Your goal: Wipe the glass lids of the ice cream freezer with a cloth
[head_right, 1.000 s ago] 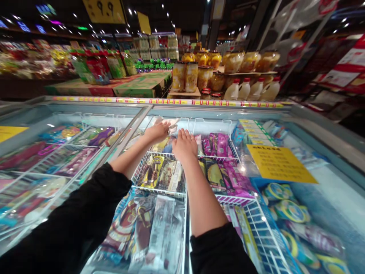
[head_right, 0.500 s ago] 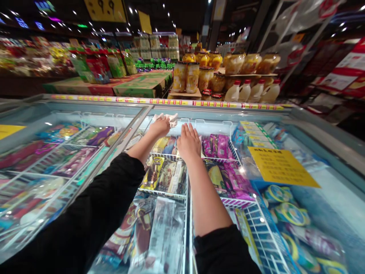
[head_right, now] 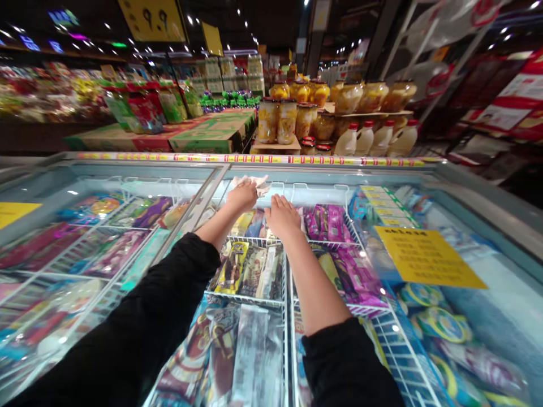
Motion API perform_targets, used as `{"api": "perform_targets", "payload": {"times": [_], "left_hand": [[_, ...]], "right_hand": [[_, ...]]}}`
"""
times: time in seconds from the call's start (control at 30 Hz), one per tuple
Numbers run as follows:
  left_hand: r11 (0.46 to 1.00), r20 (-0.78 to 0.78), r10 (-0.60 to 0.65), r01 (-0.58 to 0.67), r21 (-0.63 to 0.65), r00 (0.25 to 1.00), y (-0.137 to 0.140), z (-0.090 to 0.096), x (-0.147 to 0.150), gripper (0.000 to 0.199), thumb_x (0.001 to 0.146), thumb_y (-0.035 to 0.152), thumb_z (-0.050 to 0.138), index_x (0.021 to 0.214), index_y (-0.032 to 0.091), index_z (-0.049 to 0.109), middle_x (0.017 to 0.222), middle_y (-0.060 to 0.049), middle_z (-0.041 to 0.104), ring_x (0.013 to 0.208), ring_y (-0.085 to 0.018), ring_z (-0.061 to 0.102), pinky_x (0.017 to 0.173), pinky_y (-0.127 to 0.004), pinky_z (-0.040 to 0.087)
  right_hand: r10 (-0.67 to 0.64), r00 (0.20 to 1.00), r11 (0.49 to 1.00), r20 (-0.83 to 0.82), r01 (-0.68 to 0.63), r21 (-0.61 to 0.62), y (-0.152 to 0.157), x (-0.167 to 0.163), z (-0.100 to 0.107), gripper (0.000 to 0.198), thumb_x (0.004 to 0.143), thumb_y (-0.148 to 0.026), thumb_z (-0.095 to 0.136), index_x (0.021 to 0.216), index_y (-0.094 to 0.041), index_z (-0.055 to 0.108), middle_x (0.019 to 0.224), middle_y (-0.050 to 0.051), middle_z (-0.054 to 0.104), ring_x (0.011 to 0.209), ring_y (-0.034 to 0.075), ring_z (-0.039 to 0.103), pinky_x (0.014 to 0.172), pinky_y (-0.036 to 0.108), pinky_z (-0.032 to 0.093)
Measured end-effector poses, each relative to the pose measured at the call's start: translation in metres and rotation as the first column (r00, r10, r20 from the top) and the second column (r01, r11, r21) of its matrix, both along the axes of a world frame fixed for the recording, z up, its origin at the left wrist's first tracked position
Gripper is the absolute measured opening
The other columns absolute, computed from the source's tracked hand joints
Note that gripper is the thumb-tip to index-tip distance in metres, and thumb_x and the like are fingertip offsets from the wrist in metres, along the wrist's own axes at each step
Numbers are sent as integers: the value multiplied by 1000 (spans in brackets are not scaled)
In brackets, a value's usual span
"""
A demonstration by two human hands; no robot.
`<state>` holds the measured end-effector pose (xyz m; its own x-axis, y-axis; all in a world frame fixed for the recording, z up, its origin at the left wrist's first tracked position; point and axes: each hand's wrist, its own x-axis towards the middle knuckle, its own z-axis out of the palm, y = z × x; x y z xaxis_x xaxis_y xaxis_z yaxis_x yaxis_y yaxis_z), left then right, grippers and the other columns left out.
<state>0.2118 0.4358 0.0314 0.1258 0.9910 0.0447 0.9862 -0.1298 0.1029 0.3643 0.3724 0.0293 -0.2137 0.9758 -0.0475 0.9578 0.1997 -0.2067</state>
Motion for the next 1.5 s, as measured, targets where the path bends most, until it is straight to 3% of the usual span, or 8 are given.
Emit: {"api": "perform_targets", "payload": {"times": [0.13, 0.3, 0.53, 0.73, 0.9, 1.07, 1.2, 1.5], "left_hand": [[991, 0, -127, 127, 36, 992, -21, -12, -4, 56, 110, 30, 31, 164, 16, 41, 172, -10, 40, 161, -26, 36, 130, -40, 33], [953, -4, -301, 301, -31, 954, 15, -9, -13, 59, 109, 30, 33, 166, 17, 37, 175, -8, 33, 164, -20, 28, 133, -34, 25], [991, 14, -134, 133, 23, 991, 35, -11, -39, 57, 109, 27, 29, 163, 17, 42, 173, -11, 38, 161, -25, 35, 132, -41, 29], [959, 41, -279, 280, -43, 959, 32, -10, -16, 61, 108, 35, 33, 167, 22, 37, 176, -6, 32, 164, -22, 27, 133, -36, 26], [977, 32, -202, 204, -62, 979, 64, -1, -12, 59, 109, 31, 28, 167, 20, 35, 176, -7, 33, 164, -19, 28, 132, -37, 27], [988, -7, -150, 150, 18, 989, 53, -10, -11, 56, 110, 30, 27, 163, 14, 40, 173, -13, 38, 161, -22, 34, 132, -38, 28], [959, -5, -283, 283, -2, 959, 49, -15, -1, 57, 111, 33, 27, 165, 16, 37, 174, -11, 36, 163, -20, 30, 133, -37, 25], [979, 20, -198, 198, -56, 980, 105, -3, 3, 58, 110, 30, 25, 166, 17, 34, 177, -8, 30, 164, -22, 28, 133, -38, 25]], "right_hand": [[-6, 1000, 999, -4, 6, 53, 27, -10, -1, 64, 111, -32, 27, 166, 0, 33, 176, 16, 30, 165, 25, 21, 134, 38, 14], [19, 1000, 989, -11, -17, 146, 36, -12, -12, 61, 110, -27, 27, 162, 2, 39, 173, 19, 36, 163, 26, 28, 133, 40, 16], [14, 999, 986, -34, -9, 167, 34, -11, -15, 62, 109, -25, 29, 165, 0, 36, 174, 15, 34, 163, 25, 29, 133, 41, 20], [20, 999, 984, -34, -14, 180, 34, -12, -15, 61, 108, -23, 30, 161, 3, 40, 172, 19, 38, 162, 27, 31, 133, 43, 20], [25, 999, 983, -25, -20, 181, 35, -10, -16, 61, 108, -23, 30, 164, 2, 38, 173, 17, 36, 162, 27, 31, 133, 42, 21], [27, 999, 979, -42, -18, 204, 39, -11, -19, 61, 106, -23, 32, 161, 2, 42, 172, 18, 39, 162, 27, 31, 133, 43, 21], [23, 998, 973, -64, -8, 230, 41, -12, -21, 61, 105, -21, 33, 159, 3, 45, 170, 20, 42, 162, 28, 31, 134, 45, 19], [6, 998, 981, -65, 7, 194, 43, -10, -22, 65, 105, -25, 31, 164, 3, 36, 174, 19, 33, 163, 26, 27, 134, 43, 19]]}}
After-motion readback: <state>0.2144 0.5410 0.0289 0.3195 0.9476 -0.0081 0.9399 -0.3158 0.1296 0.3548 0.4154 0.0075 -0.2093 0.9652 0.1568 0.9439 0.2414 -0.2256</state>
